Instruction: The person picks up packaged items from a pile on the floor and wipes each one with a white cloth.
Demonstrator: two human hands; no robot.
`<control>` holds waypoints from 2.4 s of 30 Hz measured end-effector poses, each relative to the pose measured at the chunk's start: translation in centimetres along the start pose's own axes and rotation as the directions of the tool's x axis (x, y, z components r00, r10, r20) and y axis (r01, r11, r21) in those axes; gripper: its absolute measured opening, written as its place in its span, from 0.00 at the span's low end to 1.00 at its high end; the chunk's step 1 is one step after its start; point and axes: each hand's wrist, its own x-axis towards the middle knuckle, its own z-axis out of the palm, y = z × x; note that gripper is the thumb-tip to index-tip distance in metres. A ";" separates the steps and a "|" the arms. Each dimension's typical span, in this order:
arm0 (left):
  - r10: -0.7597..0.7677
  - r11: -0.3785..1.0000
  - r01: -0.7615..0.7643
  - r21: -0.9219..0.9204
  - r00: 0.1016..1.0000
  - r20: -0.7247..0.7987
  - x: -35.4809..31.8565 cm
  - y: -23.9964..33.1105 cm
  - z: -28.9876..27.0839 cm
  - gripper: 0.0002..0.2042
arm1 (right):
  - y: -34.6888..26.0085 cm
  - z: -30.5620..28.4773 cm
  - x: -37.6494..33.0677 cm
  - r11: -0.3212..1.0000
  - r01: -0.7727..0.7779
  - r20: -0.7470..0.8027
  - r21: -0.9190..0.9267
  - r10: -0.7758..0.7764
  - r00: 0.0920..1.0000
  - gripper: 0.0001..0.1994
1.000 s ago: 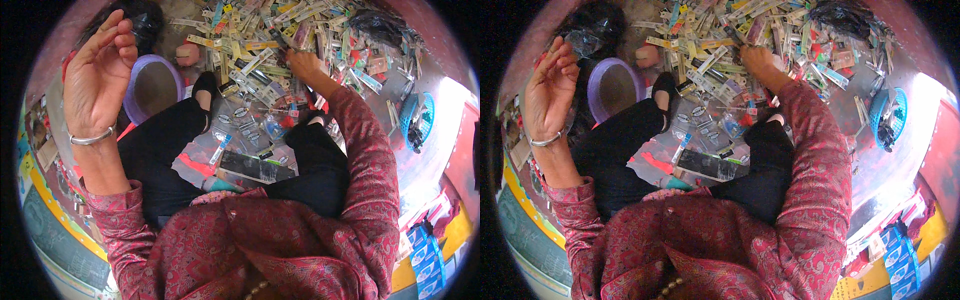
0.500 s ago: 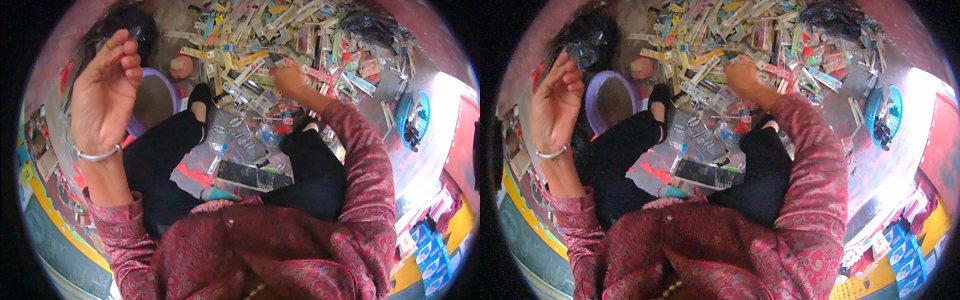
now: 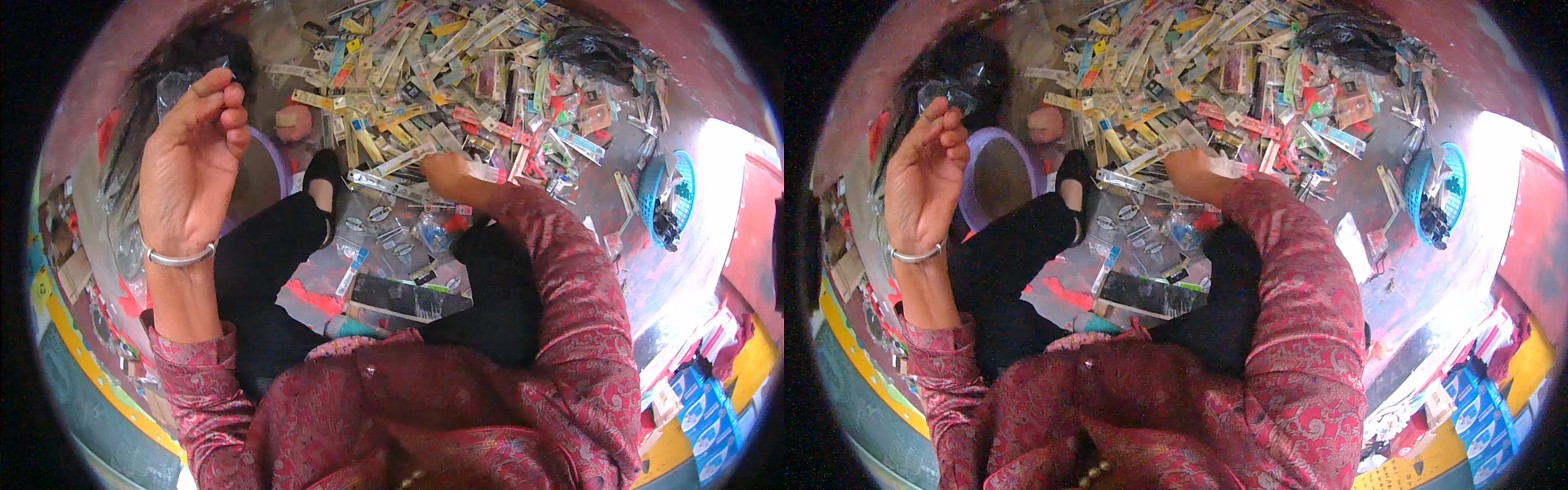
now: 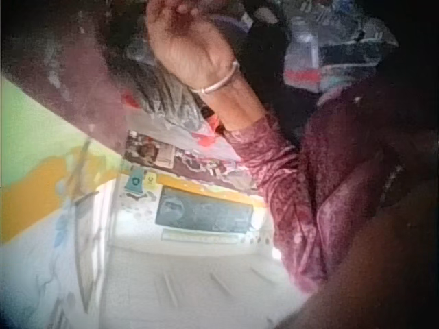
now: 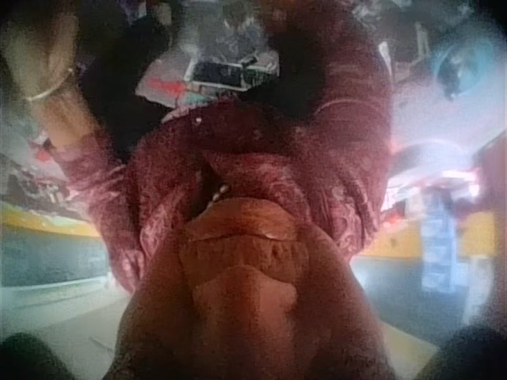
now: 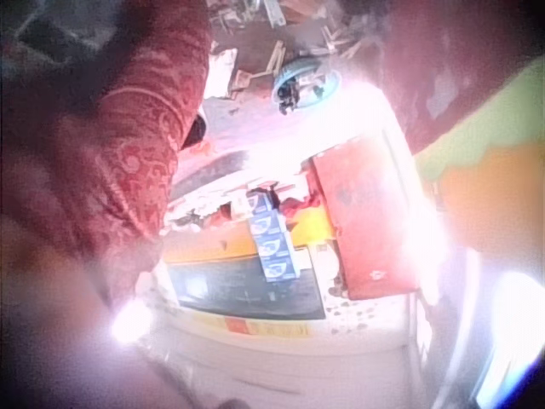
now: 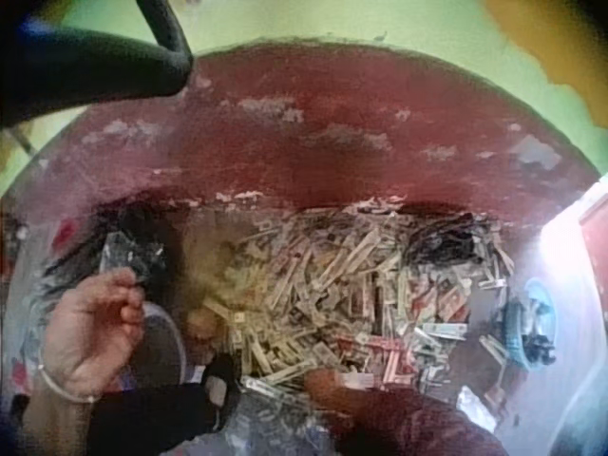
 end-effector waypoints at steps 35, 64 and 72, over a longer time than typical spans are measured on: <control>-0.078 0.997 0.078 0.003 0.997 0.005 0.1 -1.7 1.5 0.10 | 3.8 -4.4 -0.4 0.944 -0.315 -0.004 0.097 0.317 0.948 0.12; -0.175 0.975 0.188 0.117 0.978 -0.111 0.8 -7.9 5.3 0.11 | 6.5 -12.3 -4.9 0.976 -0.212 -0.323 0.046 0.215 0.922 0.10; -0.194 0.968 0.178 0.177 0.978 0.080 0.7 -7.4 4.8 0.13 | 11.4 -8.1 -2.2 0.980 -0.169 -0.394 -0.107 0.114 0.912 0.10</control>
